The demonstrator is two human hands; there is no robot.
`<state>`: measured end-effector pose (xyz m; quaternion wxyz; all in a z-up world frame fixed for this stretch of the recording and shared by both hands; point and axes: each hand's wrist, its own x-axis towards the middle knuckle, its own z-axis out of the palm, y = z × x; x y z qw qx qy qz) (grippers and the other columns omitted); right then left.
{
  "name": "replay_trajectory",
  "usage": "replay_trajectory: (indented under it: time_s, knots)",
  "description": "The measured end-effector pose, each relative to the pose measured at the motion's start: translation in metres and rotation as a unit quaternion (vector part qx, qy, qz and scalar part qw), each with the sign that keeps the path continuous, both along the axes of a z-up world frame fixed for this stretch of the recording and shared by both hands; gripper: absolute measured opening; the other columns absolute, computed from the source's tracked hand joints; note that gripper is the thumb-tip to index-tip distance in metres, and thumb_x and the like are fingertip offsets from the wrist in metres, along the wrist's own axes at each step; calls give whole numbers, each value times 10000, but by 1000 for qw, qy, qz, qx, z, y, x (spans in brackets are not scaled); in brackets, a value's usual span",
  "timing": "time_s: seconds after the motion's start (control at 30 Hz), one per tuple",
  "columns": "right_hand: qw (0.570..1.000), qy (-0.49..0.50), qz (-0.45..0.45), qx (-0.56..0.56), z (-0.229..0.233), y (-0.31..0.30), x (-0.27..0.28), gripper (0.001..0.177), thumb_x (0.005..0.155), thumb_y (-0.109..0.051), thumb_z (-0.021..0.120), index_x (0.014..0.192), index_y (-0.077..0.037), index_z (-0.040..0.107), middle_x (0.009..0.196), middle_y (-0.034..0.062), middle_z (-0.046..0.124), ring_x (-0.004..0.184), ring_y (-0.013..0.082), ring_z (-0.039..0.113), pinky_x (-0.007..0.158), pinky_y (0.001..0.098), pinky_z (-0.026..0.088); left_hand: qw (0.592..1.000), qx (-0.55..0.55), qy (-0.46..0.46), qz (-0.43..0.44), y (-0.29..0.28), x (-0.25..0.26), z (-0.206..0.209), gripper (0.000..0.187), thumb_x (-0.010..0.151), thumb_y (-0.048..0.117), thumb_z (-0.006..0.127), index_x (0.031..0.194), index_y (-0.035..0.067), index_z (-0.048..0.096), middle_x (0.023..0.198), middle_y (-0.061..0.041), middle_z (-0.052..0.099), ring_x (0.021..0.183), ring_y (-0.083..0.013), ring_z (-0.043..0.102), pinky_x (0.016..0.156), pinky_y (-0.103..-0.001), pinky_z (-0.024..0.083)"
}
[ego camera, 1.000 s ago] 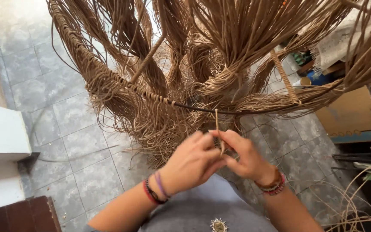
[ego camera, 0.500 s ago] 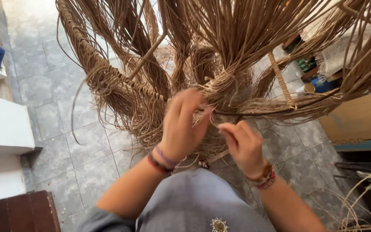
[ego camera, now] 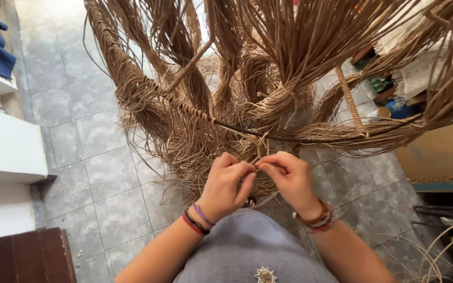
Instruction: Weaving and knotting natural fibers onto a large circular frame
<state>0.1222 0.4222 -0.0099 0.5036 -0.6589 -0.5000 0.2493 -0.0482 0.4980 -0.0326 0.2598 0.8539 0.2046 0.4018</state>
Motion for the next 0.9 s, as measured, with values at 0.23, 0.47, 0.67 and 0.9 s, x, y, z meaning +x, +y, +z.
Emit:
replay_trajectory:
  time_s: [0.23,0.47,0.67,0.9]
  knots:
    - [992,-98,18,78,-5,5,16,91,855,-176,827,920,-111,824,544,-10,407,471,84,404,497,221,420,687,-674,122,-241,11,-15,-44,422,1042,284,380,834,84,688,440,3,495,402,-39,330,419,-198,220]
    - [993,-33,37,103,-15,8,22,105,855,-182,826,916,-97,829,570,-12,403,523,50,402,514,221,418,892,-386,33,-232,34,24,-11,263,946,199,706,1164,53,697,1058,-161,712,907,-300,704,771,-406,587]
    - [994,4,30,107,-24,8,26,106,853,-164,829,900,-70,824,572,-18,403,530,39,392,520,201,398,860,-289,219,-359,52,0,-2,236,906,277,727,1015,70,758,858,-153,755,842,-326,739,807,-445,591]
    - [993,14,40,106,-18,12,21,133,848,-174,835,907,-55,825,568,-22,433,541,38,393,519,187,379,759,-399,91,-507,45,9,-8,207,1045,221,594,1007,126,774,858,-66,763,836,-207,731,846,-352,575]
